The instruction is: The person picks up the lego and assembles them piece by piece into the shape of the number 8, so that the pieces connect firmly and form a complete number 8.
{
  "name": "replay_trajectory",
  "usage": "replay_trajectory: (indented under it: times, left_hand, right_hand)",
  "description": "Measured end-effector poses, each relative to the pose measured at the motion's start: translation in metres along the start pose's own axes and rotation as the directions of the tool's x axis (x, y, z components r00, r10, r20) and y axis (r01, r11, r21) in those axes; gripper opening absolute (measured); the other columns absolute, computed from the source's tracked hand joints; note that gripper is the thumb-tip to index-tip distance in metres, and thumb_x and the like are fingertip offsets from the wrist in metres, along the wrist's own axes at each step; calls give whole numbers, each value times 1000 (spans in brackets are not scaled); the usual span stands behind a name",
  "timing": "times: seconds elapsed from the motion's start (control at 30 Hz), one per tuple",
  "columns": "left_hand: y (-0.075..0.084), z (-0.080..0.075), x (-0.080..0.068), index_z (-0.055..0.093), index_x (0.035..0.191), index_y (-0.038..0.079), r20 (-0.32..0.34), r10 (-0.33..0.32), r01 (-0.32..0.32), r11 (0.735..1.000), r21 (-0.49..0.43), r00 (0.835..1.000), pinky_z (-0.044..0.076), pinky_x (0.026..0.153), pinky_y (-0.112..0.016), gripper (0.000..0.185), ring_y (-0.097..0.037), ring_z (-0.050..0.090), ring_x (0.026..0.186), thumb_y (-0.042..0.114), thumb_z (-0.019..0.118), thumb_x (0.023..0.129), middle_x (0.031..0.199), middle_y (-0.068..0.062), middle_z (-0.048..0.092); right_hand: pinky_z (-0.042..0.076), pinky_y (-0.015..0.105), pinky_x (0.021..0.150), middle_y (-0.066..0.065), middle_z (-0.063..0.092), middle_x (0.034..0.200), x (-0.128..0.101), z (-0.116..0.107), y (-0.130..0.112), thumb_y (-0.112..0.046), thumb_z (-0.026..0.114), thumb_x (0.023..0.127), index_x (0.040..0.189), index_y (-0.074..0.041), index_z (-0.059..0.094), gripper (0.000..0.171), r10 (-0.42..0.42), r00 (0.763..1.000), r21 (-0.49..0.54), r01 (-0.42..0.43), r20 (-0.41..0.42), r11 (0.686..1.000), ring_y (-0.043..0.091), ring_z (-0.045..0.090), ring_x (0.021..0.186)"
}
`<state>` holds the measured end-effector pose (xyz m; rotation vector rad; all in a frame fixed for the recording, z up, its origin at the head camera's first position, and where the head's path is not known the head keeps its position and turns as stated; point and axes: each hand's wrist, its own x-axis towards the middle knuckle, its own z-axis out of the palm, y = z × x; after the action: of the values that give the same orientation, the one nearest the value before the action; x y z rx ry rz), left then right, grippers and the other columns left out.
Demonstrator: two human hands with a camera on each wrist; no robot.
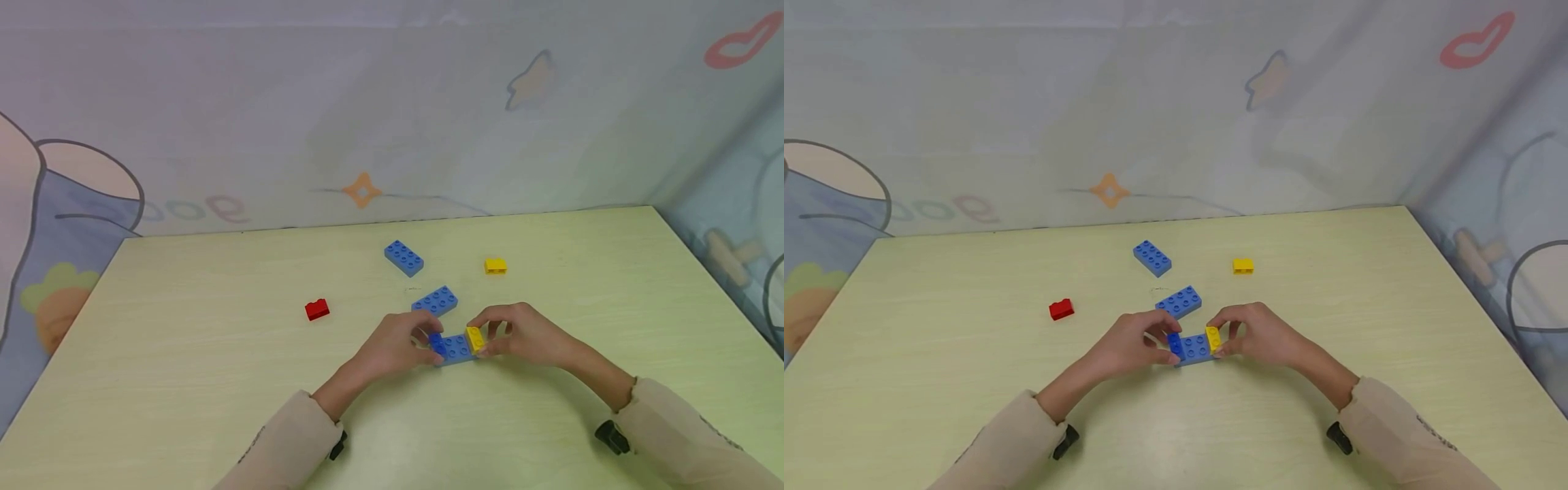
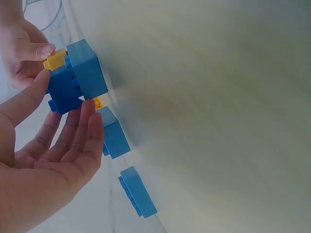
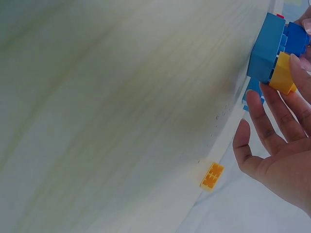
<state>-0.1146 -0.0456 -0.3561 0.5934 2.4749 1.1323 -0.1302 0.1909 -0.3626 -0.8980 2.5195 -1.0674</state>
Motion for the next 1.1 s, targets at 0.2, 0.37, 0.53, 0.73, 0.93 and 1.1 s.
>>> replay_trajectory:
  times: [0.2,0.37,0.53,0.73,0.93,1.1]
  left_hand:
    - [3,1,1,63,108,6,-6,12,-11,1000,23,1000,46,76,-26,31,-17,57,90,13,72,79,98,-1,63]
    - [4,0,0,63,107,5,-12,8,-8,1000,29,1000,46,76,-26,31,-17,57,89,13,72,79,97,-1,64]
    - [6,0,0,63,107,5,-17,11,-10,999,31,1000,46,77,-26,30,-17,58,89,13,72,79,97,-2,64]
    - [7,1,0,63,106,4,-23,8,-7,999,41,1000,46,76,-26,30,-17,58,88,13,72,79,96,-2,64]
    - [6,1,1,64,106,6,-15,-25,25,999,26,1000,46,76,-27,29,-17,57,89,14,72,79,95,-1,64]
    - [7,0,1,65,104,7,-12,-52,52,998,18,999,47,74,-28,28,-18,58,89,14,73,78,94,0,64]
  right_hand:
    - [44,29,66,1,66,94,0,0,-1,-12,74,76,103,-3,66,30,7,1000,5,-7,0,1000,15,56,78]
    - [43,29,66,0,66,93,1,0,-2,-12,74,76,103,-3,66,30,17,1000,7,-17,5,1000,15,56,78]
    - [43,29,66,0,65,93,0,0,-2,-13,73,76,103,-4,66,30,22,1000,7,-22,5,1000,13,55,78]
    - [43,29,66,0,65,91,-1,-1,-2,-13,73,76,103,-4,66,30,25,1000,12,-25,2,1000,12,55,77]
    - [43,30,66,0,65,91,-1,0,-2,-12,73,76,104,-3,66,30,18,1000,17,-18,0,1000,13,55,78]
    - [43,29,66,1,65,92,-1,0,-2,-12,73,76,104,-4,66,29,20,1000,21,-20,0,1000,13,55,78]
